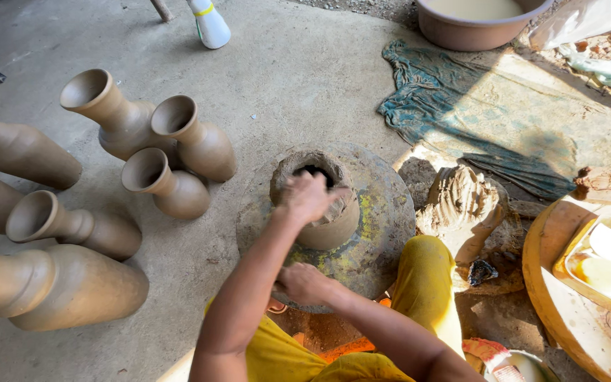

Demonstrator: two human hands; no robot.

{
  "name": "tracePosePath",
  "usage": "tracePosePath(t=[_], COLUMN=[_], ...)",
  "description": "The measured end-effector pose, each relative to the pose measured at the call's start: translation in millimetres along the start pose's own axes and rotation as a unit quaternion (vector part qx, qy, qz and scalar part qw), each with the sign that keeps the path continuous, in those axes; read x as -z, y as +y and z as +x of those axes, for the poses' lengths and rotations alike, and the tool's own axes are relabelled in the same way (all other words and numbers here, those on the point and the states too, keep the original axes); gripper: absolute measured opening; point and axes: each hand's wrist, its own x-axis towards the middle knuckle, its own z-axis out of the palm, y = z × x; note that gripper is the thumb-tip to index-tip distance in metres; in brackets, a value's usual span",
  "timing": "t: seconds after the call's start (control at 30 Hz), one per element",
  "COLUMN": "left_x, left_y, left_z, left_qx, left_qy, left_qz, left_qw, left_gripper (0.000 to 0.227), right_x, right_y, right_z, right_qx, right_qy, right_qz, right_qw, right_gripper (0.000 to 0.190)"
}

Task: The person adds a large coil of clay to a rotating base on a manual wheel and shapes the walls by hand to form a vase. They use a wet sponge and a wooden scraper to smooth the surface and refine the rim of the vessel.

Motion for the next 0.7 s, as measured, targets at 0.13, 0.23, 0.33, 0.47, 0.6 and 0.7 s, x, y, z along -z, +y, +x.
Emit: tracePosePath(t=[0.13, 0.23, 0.33, 0.47, 0.6, 0.7], left_x=[15, -7, -36, -60, -71, -79], left_y=[-69, -104, -121, -136, -143, -137], left_z=[-38, -65, -80, -94, -97, -93], left_qx=[0.026, -0.047, -0.021, 0.011, 0.053, 0.051], left_qy=[0.252, 0.42, 0.386, 0.315, 0.289, 0.26], left_qz=[-0.236, -0.271, -0.272, -0.24, -0.244, -0.237], left_qw=[0.938, 0.865, 0.881, 0.918, 0.924, 0.935], left_gripper=[0.045, 0.036, 0.037, 0.048, 0.051, 0.054], right_x=[30, 70, 122, 183, 192, 172], right_y=[51, 94, 118, 104, 93, 137], right_z=[-81, -147, -212, -284, -321, -307], right_qx=[0.244, 0.031, -0.001, 0.149, 0.057, 0.048], right_qy=[0.239, 0.395, 0.538, 0.605, 0.677, 0.72], right_qz=[0.102, 0.171, 0.336, 0.431, 0.244, 0.195], right_qw=[0.934, 0.902, 0.773, 0.653, 0.692, 0.664], right_gripper=[0.02, 0.011, 0.021, 0.038, 0.047, 0.054])
